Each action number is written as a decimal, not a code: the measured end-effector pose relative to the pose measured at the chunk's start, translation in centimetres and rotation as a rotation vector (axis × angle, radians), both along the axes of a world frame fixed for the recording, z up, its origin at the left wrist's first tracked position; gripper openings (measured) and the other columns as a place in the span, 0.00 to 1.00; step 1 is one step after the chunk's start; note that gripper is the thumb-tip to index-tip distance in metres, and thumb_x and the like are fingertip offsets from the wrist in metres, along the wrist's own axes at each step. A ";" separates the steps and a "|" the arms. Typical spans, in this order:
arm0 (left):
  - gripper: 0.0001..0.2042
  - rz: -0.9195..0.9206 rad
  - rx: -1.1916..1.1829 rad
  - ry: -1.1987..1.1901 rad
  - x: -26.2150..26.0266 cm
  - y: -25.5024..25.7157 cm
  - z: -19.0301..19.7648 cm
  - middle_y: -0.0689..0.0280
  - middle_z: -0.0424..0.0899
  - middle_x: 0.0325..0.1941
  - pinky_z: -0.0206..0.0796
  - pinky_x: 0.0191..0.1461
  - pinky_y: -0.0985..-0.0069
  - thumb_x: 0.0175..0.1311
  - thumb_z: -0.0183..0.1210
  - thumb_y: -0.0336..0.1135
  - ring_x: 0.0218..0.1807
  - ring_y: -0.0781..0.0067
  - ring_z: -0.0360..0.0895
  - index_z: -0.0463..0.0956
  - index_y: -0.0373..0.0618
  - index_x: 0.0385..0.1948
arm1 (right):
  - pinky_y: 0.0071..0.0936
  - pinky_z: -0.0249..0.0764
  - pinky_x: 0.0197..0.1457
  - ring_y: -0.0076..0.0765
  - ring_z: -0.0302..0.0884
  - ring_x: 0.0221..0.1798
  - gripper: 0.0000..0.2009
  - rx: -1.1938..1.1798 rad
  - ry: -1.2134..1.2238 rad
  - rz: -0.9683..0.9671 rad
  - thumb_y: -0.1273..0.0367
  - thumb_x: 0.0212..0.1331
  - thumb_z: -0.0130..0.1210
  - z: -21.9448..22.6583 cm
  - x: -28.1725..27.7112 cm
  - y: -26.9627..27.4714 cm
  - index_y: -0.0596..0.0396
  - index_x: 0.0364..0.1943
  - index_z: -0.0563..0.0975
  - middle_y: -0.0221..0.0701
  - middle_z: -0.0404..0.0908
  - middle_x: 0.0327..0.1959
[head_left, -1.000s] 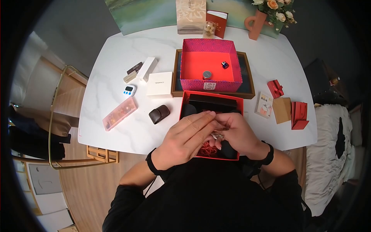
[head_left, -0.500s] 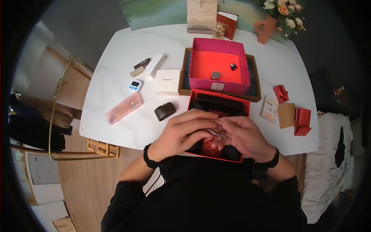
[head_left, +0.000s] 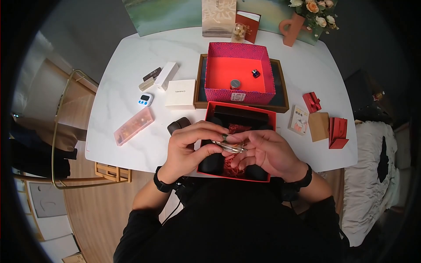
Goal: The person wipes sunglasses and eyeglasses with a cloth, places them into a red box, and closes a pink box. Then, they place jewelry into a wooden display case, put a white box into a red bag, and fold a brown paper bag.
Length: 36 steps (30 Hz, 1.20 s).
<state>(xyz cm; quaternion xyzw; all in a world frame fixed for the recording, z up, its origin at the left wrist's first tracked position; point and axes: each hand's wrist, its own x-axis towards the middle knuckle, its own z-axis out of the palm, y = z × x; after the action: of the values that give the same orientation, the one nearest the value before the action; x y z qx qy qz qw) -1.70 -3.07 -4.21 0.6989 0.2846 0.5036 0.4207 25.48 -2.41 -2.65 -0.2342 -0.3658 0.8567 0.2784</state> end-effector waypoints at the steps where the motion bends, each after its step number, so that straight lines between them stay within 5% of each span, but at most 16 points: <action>1: 0.11 0.005 -0.008 -0.010 0.0 -0.1 0.1 0.50 0.92 0.53 0.81 0.58 0.65 0.60 0.76 0.23 0.55 0.57 0.89 0.89 0.36 0.44 | 0.42 0.86 0.62 0.49 0.90 0.56 0.27 0.003 0.015 -0.003 0.58 0.90 0.40 -0.1 0.0 0.0 0.71 0.71 0.72 0.54 0.84 0.62; 11: 0.11 0.002 0.074 0.070 -0.5 -0.1 0.7 0.52 0.92 0.52 0.80 0.59 0.62 0.58 0.76 0.22 0.54 0.54 0.88 0.89 0.35 0.43 | 0.42 0.88 0.60 0.49 0.91 0.56 0.25 0.025 0.025 -0.063 0.59 0.87 0.49 -0.8 -0.4 -0.6 0.70 0.71 0.73 0.46 0.85 0.62; 21: 0.19 0.060 0.149 0.200 -2.3 -0.3 1.3 0.53 0.91 0.54 0.79 0.59 0.63 0.57 0.80 0.27 0.54 0.55 0.88 0.87 0.35 0.49 | 0.28 0.89 0.52 0.32 0.91 0.48 0.17 0.352 -0.321 -0.193 0.77 0.77 0.59 0.1 -1.3 -1.2 0.70 0.65 0.79 0.42 0.90 0.50; 23: 0.22 0.323 0.051 0.279 -5.7 0.2 0.4 0.60 0.91 0.56 0.79 0.55 0.70 0.57 0.81 0.34 0.53 0.62 0.88 0.86 0.39 0.52 | 0.28 0.89 0.51 0.31 0.91 0.47 0.16 0.382 -0.317 -0.216 0.78 0.76 0.59 0.1 -0.2 -1.0 0.70 0.65 0.79 0.42 0.90 0.51; 26: 0.29 0.595 -0.056 0.682 -10.8 1.7 -0.8 0.58 0.90 0.54 0.79 0.54 0.67 0.51 0.84 0.39 0.51 0.60 0.86 0.85 0.40 0.55 | 0.26 0.87 0.49 0.29 0.90 0.46 0.15 0.458 -0.393 -0.349 0.78 0.75 0.60 0.5 1.5 -0.7 0.69 0.62 0.80 0.41 0.90 0.50; 31: 0.35 0.512 -0.092 0.845 -12.4 1.7 -6.8 0.57 0.89 0.52 0.79 0.53 0.61 0.49 0.85 0.43 0.48 0.55 0.86 0.83 0.39 0.60 | 0.26 0.87 0.50 0.29 0.90 0.47 0.15 0.478 -0.438 -0.338 0.78 0.76 0.59 0.1 2.5 -0.2 0.67 0.62 0.80 0.39 0.90 0.52; 36: 0.26 0.494 -0.122 0.920 -11.6 2.0 -7.8 0.55 0.88 0.45 0.79 0.48 0.64 0.52 0.80 0.35 0.39 0.57 0.85 0.85 0.37 0.54 | 0.25 0.86 0.54 0.25 0.88 0.51 0.16 0.464 -0.412 -0.195 0.80 0.73 0.62 -0.4 1.9 -0.4 0.67 0.62 0.79 0.37 0.89 0.53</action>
<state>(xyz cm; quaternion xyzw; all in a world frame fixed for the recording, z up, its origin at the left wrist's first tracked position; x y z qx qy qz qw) -13.32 -1.11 -11.97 0.7340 0.6249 0.2114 0.1612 27.34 -2.82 -3.02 -0.3670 -0.5759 0.6542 0.3251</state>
